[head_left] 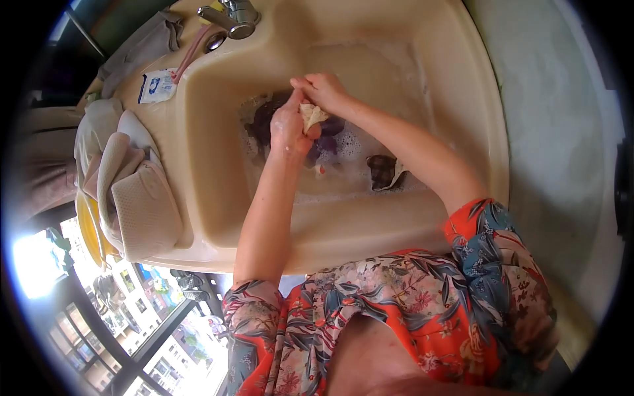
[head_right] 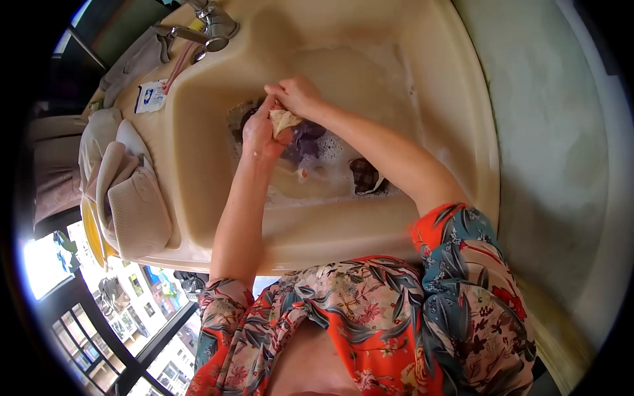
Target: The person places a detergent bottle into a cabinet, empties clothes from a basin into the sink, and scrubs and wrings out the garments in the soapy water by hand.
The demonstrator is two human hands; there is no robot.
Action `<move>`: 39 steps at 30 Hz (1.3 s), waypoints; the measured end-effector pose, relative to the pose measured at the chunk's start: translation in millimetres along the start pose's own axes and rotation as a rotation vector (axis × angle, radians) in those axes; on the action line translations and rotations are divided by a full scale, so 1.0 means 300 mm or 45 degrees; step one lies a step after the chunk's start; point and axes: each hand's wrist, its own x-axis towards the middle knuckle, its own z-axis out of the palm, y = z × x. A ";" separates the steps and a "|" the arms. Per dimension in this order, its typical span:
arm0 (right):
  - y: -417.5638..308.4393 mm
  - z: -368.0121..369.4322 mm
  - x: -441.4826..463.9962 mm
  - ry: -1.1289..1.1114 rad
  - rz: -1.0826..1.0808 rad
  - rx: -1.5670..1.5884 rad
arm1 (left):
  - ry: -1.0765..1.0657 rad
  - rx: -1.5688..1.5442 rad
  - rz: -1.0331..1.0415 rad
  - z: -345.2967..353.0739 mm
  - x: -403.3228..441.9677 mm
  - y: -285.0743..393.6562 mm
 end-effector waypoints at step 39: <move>-0.195 0.170 -0.118 0.245 -0.479 -0.349 | -0.557 -0.207 0.561 -0.253 0.150 -0.100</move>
